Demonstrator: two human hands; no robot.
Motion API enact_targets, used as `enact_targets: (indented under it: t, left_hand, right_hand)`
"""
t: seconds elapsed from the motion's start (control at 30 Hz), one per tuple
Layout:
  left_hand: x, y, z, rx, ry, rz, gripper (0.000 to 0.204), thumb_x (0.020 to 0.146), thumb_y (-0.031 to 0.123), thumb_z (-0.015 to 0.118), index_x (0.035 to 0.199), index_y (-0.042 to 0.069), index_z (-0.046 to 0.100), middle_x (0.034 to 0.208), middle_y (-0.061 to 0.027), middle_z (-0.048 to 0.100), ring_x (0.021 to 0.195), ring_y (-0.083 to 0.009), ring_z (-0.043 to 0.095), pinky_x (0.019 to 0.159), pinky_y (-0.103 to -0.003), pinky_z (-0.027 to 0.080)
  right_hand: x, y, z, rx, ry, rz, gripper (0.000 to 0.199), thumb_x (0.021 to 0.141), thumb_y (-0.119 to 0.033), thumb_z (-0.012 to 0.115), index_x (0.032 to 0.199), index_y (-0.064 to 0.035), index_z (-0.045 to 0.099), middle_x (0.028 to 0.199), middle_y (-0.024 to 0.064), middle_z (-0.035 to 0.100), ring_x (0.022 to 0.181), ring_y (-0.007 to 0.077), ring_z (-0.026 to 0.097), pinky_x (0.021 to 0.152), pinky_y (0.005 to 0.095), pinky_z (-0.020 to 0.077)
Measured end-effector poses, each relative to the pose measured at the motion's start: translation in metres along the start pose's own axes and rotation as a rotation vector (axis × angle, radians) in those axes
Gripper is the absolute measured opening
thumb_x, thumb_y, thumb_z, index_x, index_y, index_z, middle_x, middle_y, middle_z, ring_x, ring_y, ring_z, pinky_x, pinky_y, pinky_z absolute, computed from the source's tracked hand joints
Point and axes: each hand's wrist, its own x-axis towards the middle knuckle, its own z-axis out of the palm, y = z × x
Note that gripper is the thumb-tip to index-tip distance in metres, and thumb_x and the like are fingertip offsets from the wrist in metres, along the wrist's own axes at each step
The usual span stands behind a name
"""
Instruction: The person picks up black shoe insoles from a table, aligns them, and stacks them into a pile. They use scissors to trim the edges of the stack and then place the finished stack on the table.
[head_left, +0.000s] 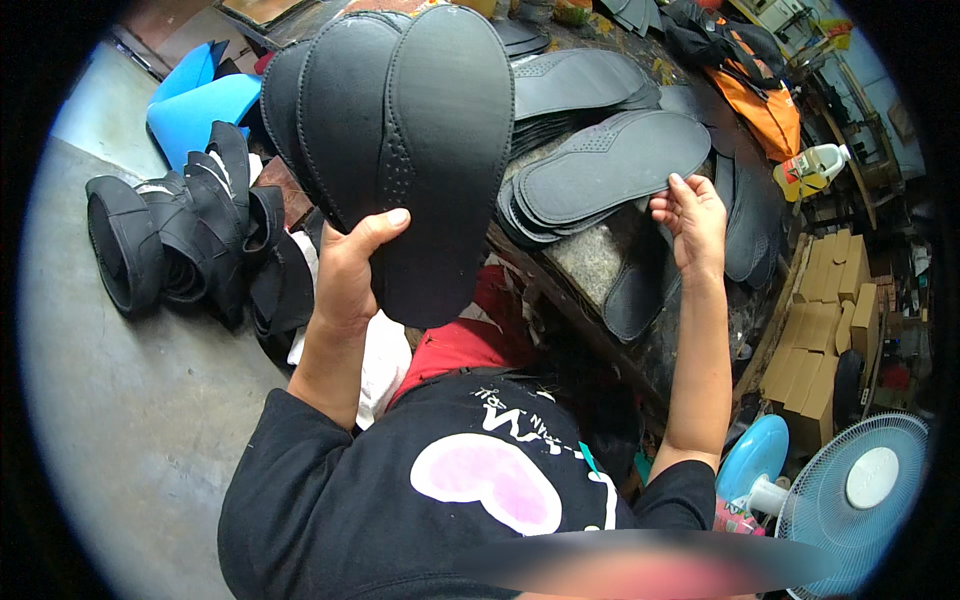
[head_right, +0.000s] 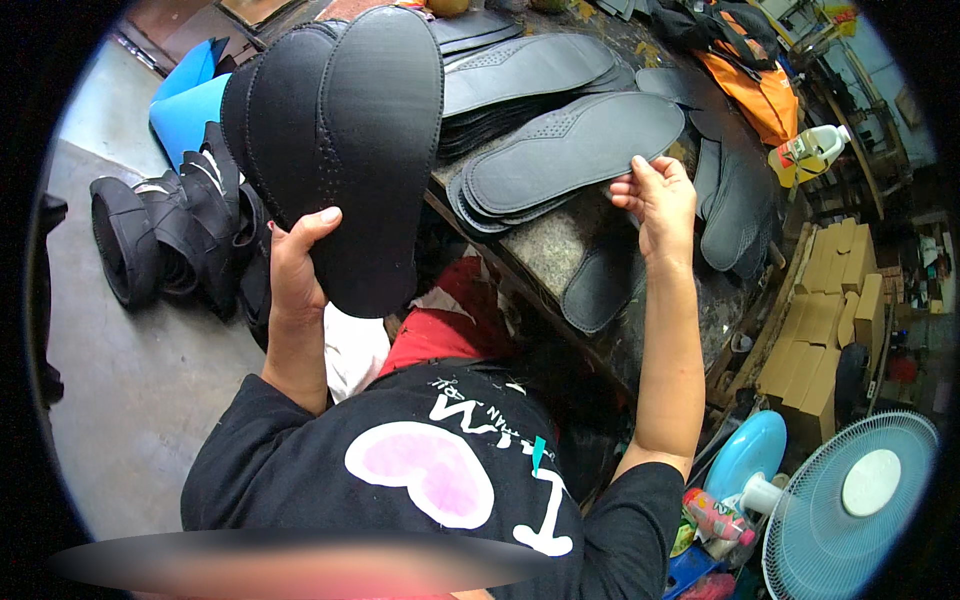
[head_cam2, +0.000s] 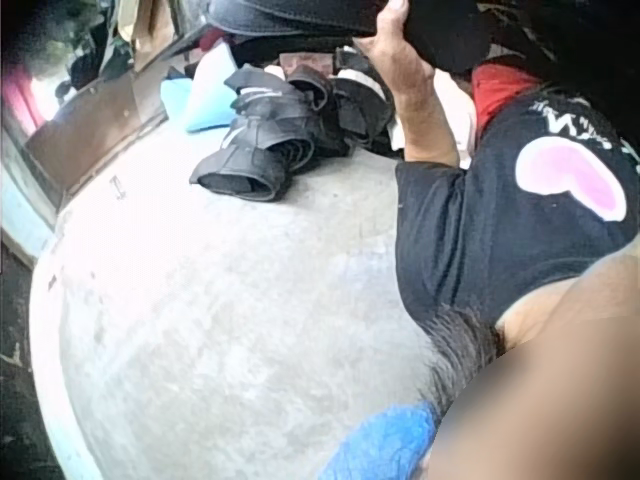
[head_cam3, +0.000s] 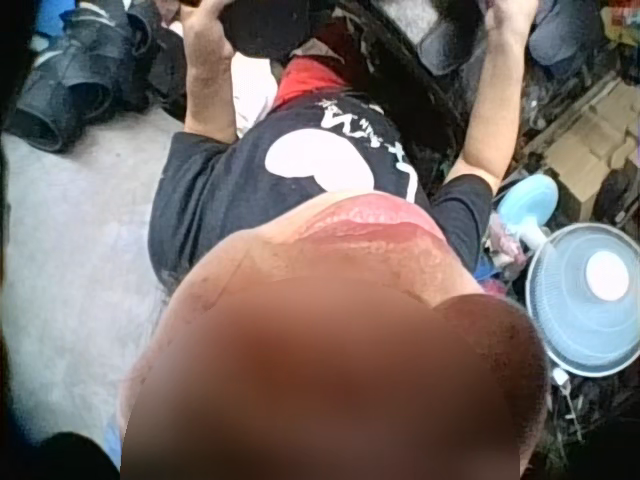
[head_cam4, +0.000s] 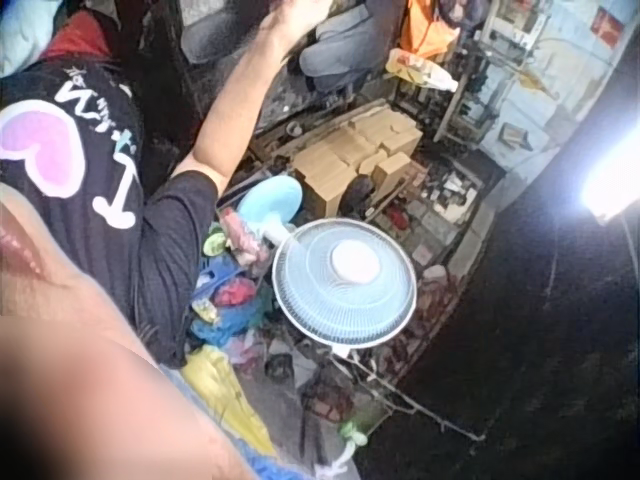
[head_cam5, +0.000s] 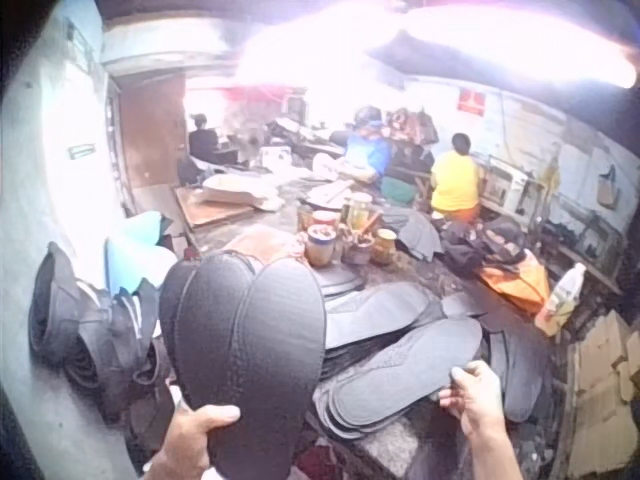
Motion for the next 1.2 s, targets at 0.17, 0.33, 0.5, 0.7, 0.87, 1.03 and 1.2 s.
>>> enact_targets:
  t: [0.17,0.33,0.5,0.7,0.87,1.03,1.2]
  left_hand:
    - [-0.003,-0.011,0.008,-0.036,-0.128,-0.084,0.051,0.076,-0.003,0.063,0.126,-0.003,0.056,0.111,-0.0175,0.067,0.099,-0.0299,0.068,0.091,-0.042,0.056]
    - [-0.001,-0.033,0.019,-0.145,-0.261,-0.179,0.051,0.077,-0.006,0.067,0.126,0.000,0.058,0.116,-0.0166,0.066,0.101,-0.0276,0.067,0.092,-0.040,0.054]
    - [0.001,-0.043,0.025,-0.105,-0.326,-0.230,0.046,0.080,-0.003,0.070,0.124,0.002,0.060,0.114,-0.0110,0.067,0.102,-0.0215,0.065,0.092,-0.036,0.053]
    - [-0.001,-0.040,0.025,-0.051,-0.271,-0.199,0.050,0.082,-0.001,0.066,0.130,-0.001,0.055,0.120,-0.0167,0.065,0.106,-0.0277,0.066,0.095,-0.041,0.052]
    - [0.010,-0.024,0.006,-0.446,-0.434,-0.323,0.046,0.086,0.006,0.053,0.130,-0.008,0.051,0.119,-0.0232,0.064,0.104,-0.0351,0.067,0.094,-0.048,0.054]
    - [0.003,-0.018,0.001,-0.225,-0.183,-0.170,0.044,0.082,0.001,0.057,0.125,-0.006,0.055,0.111,-0.0197,0.067,0.095,-0.0303,0.069,0.084,-0.041,0.058]
    - [-0.004,-0.026,0.016,-0.196,-0.256,-0.191,0.042,0.081,-0.002,0.067,0.122,0.001,0.060,0.110,-0.0107,0.067,0.097,-0.0202,0.066,0.088,-0.035,0.054]
  right_hand:
    - [0.005,0.000,0.005,-0.405,0.110,-0.132,0.025,0.088,-0.019,0.074,0.086,-0.0078,0.052,0.065,0.0019,0.059,0.050,0.0068,0.053,0.042,0.0200,0.0398]
    - [-0.032,-0.019,0.029,-0.269,-0.060,-0.259,0.016,0.093,-0.018,0.068,0.088,-0.0055,0.059,0.068,-0.0031,0.056,0.058,0.0024,0.050,0.049,0.0177,0.0383]
    - [-0.070,-0.026,0.055,-0.288,-0.305,-0.069,0.014,0.093,-0.017,0.068,0.096,-0.0044,0.063,0.072,0.0006,0.063,0.058,0.0036,0.056,0.050,0.0165,0.0415]
    - [-0.067,-0.024,0.057,-0.029,-0.370,0.036,0.017,0.090,-0.011,0.069,0.084,-0.0065,0.053,0.066,0.0029,0.061,0.054,0.0098,0.060,0.048,0.0216,0.0466]
    - [-0.008,-0.024,0.025,0.103,0.046,0.004,0.016,0.092,-0.011,0.067,0.091,-0.0069,0.052,0.073,0.0042,0.064,0.057,0.0108,0.062,0.047,0.0221,0.0487]
    - [0.025,0.003,-0.003,-0.253,0.001,0.029,0.026,0.088,-0.018,0.075,0.080,-0.0090,0.052,0.065,0.0007,0.059,0.055,0.0063,0.055,0.047,0.0186,0.0410]
    - [0.011,-0.003,0.009,-0.555,0.145,-0.344,0.029,0.088,-0.016,0.075,0.076,-0.0100,0.049,0.066,-0.0071,0.043,0.061,0.0008,0.037,0.052,0.0183,0.0287]
